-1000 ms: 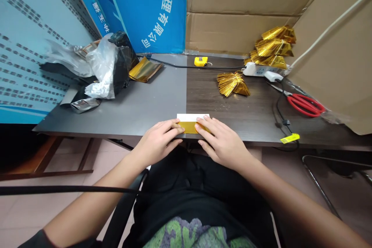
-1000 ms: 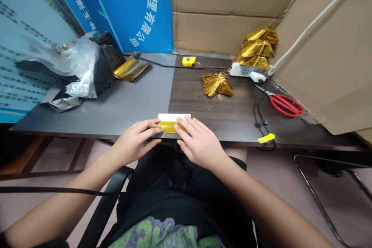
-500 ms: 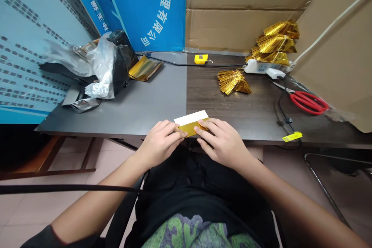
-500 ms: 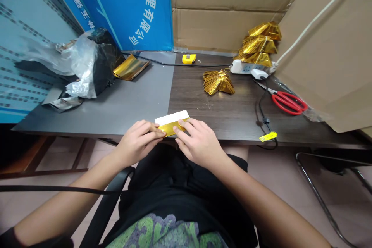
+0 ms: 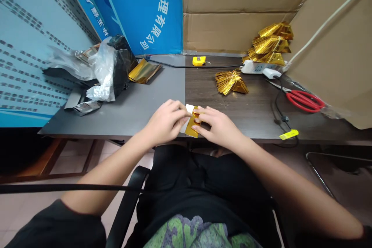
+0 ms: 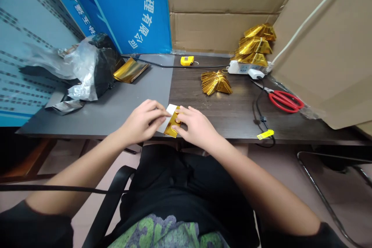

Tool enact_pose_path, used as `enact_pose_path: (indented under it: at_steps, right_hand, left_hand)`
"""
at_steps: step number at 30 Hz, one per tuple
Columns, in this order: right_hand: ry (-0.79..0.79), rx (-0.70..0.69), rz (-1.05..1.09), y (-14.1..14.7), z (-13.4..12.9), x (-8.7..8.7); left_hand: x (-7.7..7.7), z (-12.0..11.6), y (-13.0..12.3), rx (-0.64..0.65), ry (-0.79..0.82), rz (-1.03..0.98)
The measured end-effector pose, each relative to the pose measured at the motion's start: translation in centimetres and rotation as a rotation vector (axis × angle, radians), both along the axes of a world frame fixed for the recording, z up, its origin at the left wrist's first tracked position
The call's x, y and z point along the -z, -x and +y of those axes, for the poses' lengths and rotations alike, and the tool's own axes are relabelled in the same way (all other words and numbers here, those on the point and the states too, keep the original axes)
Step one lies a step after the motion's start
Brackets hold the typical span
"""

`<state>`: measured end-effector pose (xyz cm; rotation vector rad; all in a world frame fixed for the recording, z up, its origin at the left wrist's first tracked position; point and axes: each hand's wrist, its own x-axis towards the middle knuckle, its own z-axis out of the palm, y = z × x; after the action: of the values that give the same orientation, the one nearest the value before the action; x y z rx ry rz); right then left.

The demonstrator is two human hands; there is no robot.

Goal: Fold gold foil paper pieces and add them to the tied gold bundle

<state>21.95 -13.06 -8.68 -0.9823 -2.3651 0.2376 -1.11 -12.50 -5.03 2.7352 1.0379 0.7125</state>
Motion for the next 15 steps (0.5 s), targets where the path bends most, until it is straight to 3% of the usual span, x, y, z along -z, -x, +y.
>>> enact_pose_path:
  at_steps: [5, 9, 15]
  right_hand:
    - [0.069, -0.132, -0.086, -1.6, 4.0, -0.7]
    - [0.091, -0.280, -0.083, -2.5, 6.7, -0.8]
    - [0.063, -0.417, -0.110, -3.1, 9.4, -1.0]
  left_hand:
    - [-0.6, 5.6, -1.3, -0.098, 0.312, 0.186]
    - [-0.7, 8.7, -2.3, -0.084, 0.352, 0.257]
    - [-1.8, 11.6, -1.8, 0.042, 0.412, 0.390]
